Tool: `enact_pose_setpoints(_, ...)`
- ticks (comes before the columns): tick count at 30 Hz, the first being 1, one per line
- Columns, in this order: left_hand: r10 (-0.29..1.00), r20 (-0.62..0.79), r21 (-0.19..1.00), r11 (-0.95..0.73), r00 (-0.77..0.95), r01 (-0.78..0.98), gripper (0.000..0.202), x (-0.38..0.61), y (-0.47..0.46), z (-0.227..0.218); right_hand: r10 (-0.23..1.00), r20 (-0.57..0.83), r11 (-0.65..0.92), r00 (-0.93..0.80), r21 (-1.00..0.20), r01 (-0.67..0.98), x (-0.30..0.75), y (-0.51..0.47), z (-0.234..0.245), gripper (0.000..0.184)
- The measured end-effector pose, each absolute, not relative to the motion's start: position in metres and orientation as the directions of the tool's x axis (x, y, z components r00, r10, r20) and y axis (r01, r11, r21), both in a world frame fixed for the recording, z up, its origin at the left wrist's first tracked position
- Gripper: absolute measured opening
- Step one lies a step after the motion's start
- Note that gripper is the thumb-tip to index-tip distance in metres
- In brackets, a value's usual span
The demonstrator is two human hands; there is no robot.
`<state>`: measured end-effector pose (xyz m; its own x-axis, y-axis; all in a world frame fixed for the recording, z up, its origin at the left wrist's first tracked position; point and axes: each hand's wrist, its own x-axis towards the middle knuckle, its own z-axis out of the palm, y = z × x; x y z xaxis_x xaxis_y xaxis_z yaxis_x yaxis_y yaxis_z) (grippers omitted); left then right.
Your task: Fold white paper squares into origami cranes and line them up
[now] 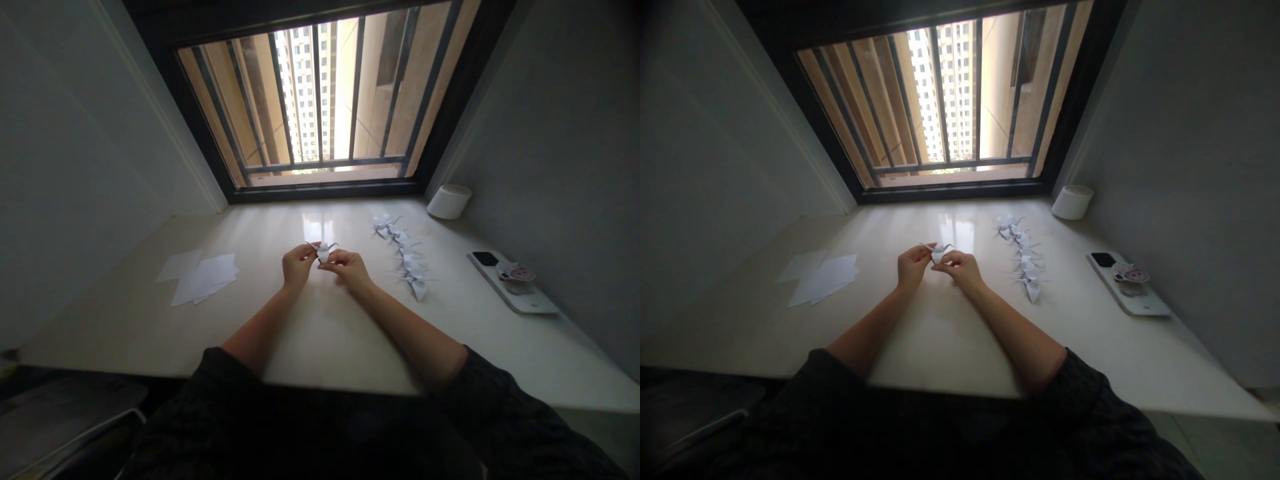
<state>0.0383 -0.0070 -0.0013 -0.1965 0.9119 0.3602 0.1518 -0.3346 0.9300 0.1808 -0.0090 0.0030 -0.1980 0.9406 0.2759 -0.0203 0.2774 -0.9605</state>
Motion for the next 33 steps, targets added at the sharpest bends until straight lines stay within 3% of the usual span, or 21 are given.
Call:
enact_pose_setpoints(7,0.907,0.381,0.923,-0.36,-0.179,0.138,0.025,0.035,-0.004,-0.004,0.941,0.269,0.253,-0.205,-0.962,-0.102,0.183,-0.002,-0.01,0.019)
enact_pose_setpoints(10,0.904,0.382,0.923,-0.366,-0.192,0.117,0.025,0.035,-0.004,-0.003,0.977,0.193,0.194,-0.093,-0.981,-0.004,0.189,0.003,-0.011,0.028)
enact_pose_setpoints(15,0.899,0.393,0.917,-0.368,-0.196,0.151,0.023,0.038,-0.008,-0.001,0.957,0.252,0.247,0.144,-0.968,0.055,0.2,0.005,0.004,0.038)
enact_pose_setpoints(18,0.896,0.398,0.912,-0.365,-0.198,0.185,0.022,0.038,-0.01,0.001,0.929,0.363,0.354,0.071,-0.928,0.12,0.202,0.0,0.014,0.033)
enact_pose_setpoints(25,0.887,0.423,0.873,-0.345,-0.185,0.345,0.021,0.039,-0.014,0.008,0.799,0.593,0.556,-0.1,-0.664,0.5,0.214,-0.004,0.029,0.021)
enact_pose_setpoints(33,0.877,0.47,0.822,-0.396,-0.095,0.408,0.016,0.041,-0.019,0.013,0.794,0.55,0.574,-0.261,-0.536,0.619,0.228,-0.004,0.047,0.019)
